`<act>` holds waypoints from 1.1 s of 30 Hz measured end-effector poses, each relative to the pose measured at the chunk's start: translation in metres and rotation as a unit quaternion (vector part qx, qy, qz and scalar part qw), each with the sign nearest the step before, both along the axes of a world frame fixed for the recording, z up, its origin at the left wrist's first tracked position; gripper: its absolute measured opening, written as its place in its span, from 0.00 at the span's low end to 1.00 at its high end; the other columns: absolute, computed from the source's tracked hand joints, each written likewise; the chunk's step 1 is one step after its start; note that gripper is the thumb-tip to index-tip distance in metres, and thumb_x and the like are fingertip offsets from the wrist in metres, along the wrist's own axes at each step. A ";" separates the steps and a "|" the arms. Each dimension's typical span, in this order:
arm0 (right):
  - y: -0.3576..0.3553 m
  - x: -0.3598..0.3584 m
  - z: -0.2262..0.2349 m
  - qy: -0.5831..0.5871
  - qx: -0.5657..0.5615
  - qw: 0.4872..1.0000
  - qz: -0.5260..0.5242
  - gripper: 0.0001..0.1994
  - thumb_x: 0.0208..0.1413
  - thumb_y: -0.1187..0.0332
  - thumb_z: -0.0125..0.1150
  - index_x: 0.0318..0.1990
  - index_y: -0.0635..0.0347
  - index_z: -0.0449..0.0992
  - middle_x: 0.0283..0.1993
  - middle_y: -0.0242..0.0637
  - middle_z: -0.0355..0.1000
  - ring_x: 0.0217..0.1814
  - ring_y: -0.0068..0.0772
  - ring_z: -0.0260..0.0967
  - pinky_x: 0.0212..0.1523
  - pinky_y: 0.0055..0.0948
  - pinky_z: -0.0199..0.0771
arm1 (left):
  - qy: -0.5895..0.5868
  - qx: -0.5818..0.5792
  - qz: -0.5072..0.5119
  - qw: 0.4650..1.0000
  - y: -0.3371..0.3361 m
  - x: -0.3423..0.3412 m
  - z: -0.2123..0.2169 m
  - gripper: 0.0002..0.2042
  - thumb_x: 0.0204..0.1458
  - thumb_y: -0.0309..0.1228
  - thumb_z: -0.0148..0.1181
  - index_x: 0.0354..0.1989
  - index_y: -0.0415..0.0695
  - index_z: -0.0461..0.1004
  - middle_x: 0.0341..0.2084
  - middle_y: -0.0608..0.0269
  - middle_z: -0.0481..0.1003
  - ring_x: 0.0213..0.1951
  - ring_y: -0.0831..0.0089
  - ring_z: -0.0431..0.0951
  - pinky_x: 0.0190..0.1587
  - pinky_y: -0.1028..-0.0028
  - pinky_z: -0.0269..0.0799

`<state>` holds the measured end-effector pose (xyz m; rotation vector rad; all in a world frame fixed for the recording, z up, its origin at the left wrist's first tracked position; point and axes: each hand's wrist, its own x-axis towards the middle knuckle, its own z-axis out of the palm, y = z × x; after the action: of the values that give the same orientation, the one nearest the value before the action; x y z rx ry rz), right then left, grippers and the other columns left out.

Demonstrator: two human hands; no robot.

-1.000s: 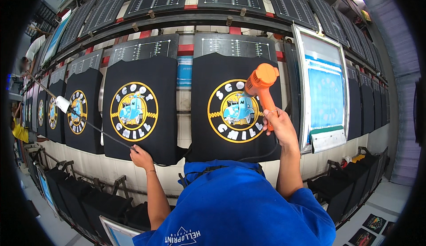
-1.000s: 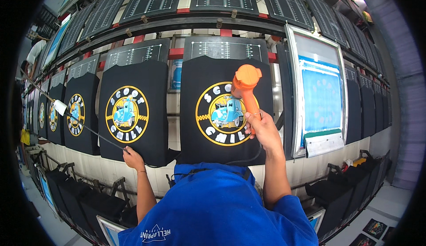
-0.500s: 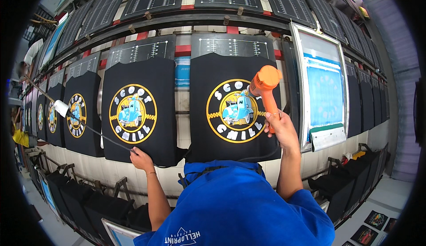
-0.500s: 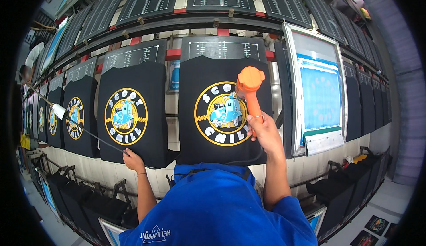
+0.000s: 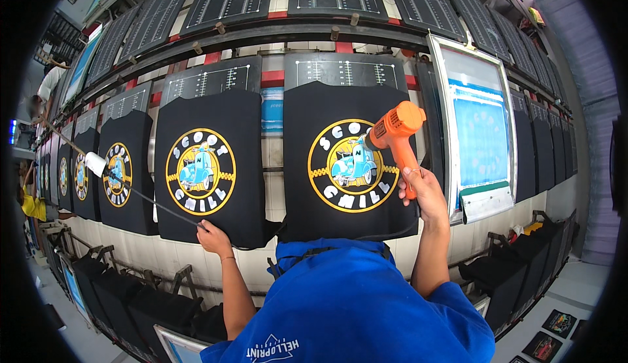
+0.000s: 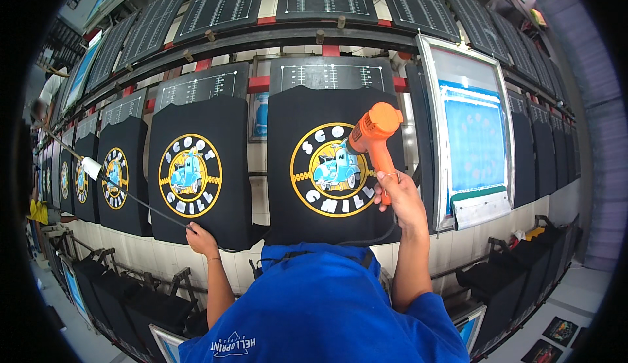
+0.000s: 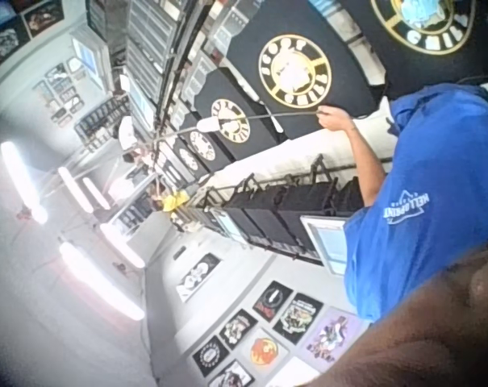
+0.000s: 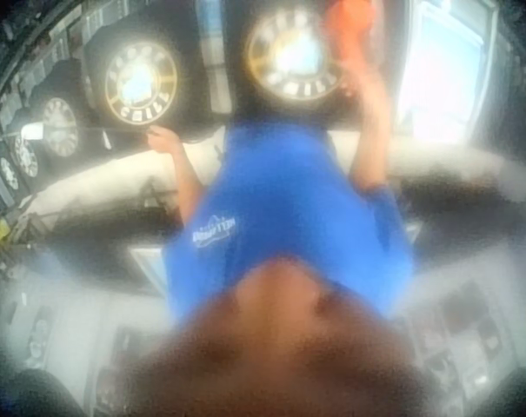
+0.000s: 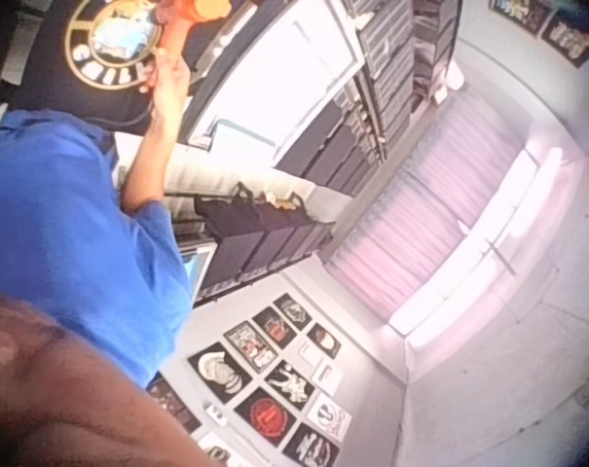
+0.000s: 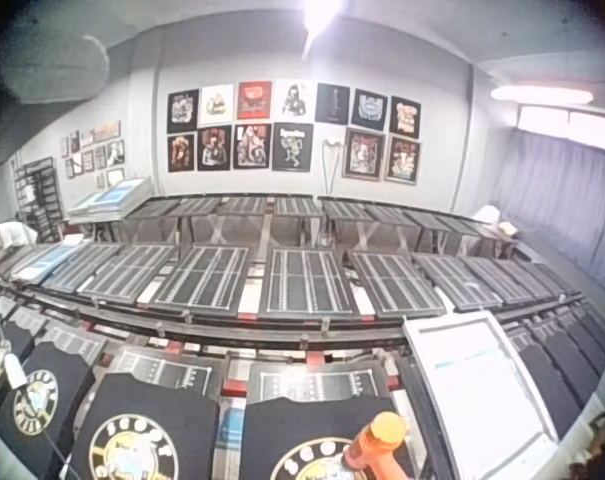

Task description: The person uses a heat gun to dry ink on a series of black t-shirts mounted on printing stations, moving from one station to the next.

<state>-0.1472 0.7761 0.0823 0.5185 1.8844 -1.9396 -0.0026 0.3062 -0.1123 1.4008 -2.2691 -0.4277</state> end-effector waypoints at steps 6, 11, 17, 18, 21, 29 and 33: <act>-0.002 -0.006 -0.003 -0.010 -0.032 0.999 0.020 0.13 0.61 0.59 0.58 0.40 0.60 0.71 0.25 0.27 0.68 0.23 0.18 0.68 0.19 0.17 0.66 | -0.001 -0.011 -0.001 1.000 0.000 0.002 -0.002 0.21 0.62 0.43 0.46 0.34 0.35 0.75 0.29 0.44 0.75 0.35 0.44 0.73 0.39 0.51 0.65; -0.020 -0.009 -0.007 0.012 -0.013 0.999 0.033 0.12 0.61 0.60 0.58 0.39 0.60 0.71 0.25 0.27 0.68 0.23 0.17 0.68 0.19 0.16 0.65 | -0.007 -0.013 -0.003 1.000 -0.001 0.002 -0.002 0.21 0.62 0.43 0.46 0.36 0.35 0.76 0.30 0.44 0.75 0.35 0.45 0.73 0.39 0.52 0.66; -0.030 -0.005 0.000 0.004 -0.029 0.996 0.090 0.11 0.61 0.61 0.58 0.39 0.60 0.71 0.24 0.26 0.68 0.23 0.16 0.69 0.19 0.16 0.65 | -0.010 -0.010 -0.003 1.000 -0.002 0.003 -0.001 0.20 0.61 0.42 0.46 0.38 0.35 0.76 0.31 0.44 0.75 0.36 0.45 0.74 0.39 0.52 0.66; -0.028 -0.006 0.006 -0.022 -0.036 0.996 0.082 0.11 0.61 0.61 0.58 0.39 0.60 0.71 0.24 0.26 0.68 0.22 0.16 0.68 0.18 0.16 0.64 | -0.010 -0.010 -0.004 1.000 -0.002 0.003 -0.003 0.20 0.61 0.42 0.46 0.38 0.35 0.76 0.31 0.44 0.75 0.36 0.45 0.74 0.39 0.52 0.66; -0.032 0.001 0.001 -0.011 -0.005 0.996 0.091 0.12 0.60 0.60 0.59 0.40 0.60 0.71 0.24 0.26 0.68 0.22 0.16 0.68 0.19 0.17 0.64 | 0.009 -0.016 0.002 1.000 0.002 0.000 0.001 0.20 0.61 0.42 0.46 0.39 0.36 0.76 0.31 0.44 0.75 0.37 0.45 0.74 0.40 0.52 0.66; -0.038 0.003 0.001 -0.004 -0.008 0.993 0.117 0.12 0.61 0.59 0.58 0.40 0.60 0.71 0.24 0.26 0.68 0.24 0.17 0.68 0.20 0.17 0.66 | 0.002 -0.013 0.005 1.000 0.000 0.001 0.000 0.19 0.61 0.42 0.46 0.38 0.36 0.76 0.30 0.44 0.74 0.36 0.45 0.73 0.39 0.52 0.66; -0.040 -0.001 -0.002 0.002 -0.010 0.990 0.137 0.12 0.61 0.59 0.58 0.41 0.60 0.71 0.25 0.26 0.68 0.24 0.17 0.69 0.20 0.18 0.67 | -0.002 -0.011 0.008 1.000 -0.001 0.000 0.001 0.19 0.60 0.42 0.47 0.39 0.36 0.76 0.31 0.45 0.75 0.37 0.45 0.74 0.40 0.52 0.67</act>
<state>-0.1479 0.7359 0.0801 0.2344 1.8267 -1.7785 -0.0023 0.3057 -0.1110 1.4095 -2.2588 -0.3946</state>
